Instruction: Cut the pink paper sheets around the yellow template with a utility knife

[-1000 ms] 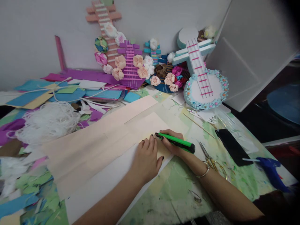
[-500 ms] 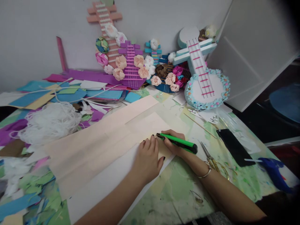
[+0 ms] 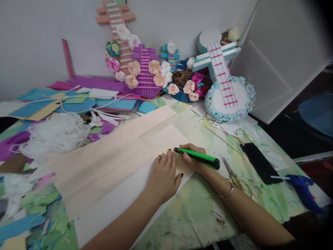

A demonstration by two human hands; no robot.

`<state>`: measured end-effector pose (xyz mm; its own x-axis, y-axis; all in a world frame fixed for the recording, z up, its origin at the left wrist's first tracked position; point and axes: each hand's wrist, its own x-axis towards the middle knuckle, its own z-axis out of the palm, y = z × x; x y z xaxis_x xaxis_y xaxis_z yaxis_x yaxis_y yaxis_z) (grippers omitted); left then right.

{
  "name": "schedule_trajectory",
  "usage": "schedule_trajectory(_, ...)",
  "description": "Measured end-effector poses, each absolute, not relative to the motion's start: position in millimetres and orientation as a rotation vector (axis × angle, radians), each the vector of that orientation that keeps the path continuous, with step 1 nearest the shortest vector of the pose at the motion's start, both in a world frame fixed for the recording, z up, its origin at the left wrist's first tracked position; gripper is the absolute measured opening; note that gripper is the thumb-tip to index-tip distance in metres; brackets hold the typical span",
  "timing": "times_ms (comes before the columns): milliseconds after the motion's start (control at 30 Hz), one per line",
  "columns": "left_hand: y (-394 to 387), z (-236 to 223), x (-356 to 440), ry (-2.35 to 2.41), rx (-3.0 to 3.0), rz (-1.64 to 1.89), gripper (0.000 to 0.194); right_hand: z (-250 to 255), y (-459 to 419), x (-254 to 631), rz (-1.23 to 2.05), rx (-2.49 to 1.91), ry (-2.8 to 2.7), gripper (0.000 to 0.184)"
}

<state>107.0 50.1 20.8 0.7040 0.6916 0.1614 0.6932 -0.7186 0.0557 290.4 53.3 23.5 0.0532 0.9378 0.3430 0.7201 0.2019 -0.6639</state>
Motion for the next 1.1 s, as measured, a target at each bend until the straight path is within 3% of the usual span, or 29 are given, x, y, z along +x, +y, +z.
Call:
schedule_trajectory(733,49.7,20.6,108.1,-1.178,-2.883,-0.268,0.066,17.5,54.6,294.4,0.310,-1.607,-1.726,0.023)
schedule_trajectory(1100,50.7,20.5,108.2,-1.179,-2.892,-0.279,0.064,21.2,62.4,291.5,0.324,-1.614,-1.775,0.010)
